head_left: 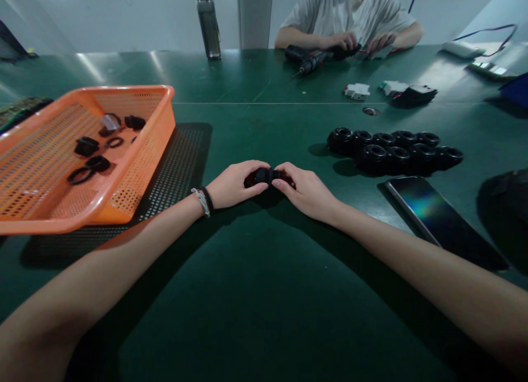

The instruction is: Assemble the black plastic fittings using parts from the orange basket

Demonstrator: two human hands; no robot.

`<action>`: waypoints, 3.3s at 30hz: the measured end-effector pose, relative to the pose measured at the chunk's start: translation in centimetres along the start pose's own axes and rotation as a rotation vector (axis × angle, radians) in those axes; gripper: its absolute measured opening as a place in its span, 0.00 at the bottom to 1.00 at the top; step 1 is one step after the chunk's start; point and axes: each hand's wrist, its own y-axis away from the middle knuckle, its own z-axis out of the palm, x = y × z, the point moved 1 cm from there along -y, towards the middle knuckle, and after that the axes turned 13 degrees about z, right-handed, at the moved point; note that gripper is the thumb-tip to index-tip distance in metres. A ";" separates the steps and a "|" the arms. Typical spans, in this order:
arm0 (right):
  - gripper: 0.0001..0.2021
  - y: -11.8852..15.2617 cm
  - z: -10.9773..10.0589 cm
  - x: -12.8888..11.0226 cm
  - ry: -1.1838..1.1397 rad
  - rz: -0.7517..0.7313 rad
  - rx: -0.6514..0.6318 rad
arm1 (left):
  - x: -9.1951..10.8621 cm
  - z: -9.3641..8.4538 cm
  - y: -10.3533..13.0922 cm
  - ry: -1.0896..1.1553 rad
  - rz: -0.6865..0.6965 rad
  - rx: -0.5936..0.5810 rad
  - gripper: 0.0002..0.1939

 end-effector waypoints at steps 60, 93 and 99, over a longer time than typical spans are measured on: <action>0.07 0.0 0.0 0.3 -0.038 -0.016 0.012 | -0.1 0.1 -0.1 -0.027 -0.013 -0.007 0.18; 0.10 0.1 0.2 0.6 -0.074 -0.048 0.035 | -0.1 0.2 -0.1 -0.032 -0.018 -0.004 0.18; 0.09 0.2 0.0 0.4 -0.071 -0.032 0.014 | -0.1 0.2 -0.2 -0.032 -0.025 -0.013 0.18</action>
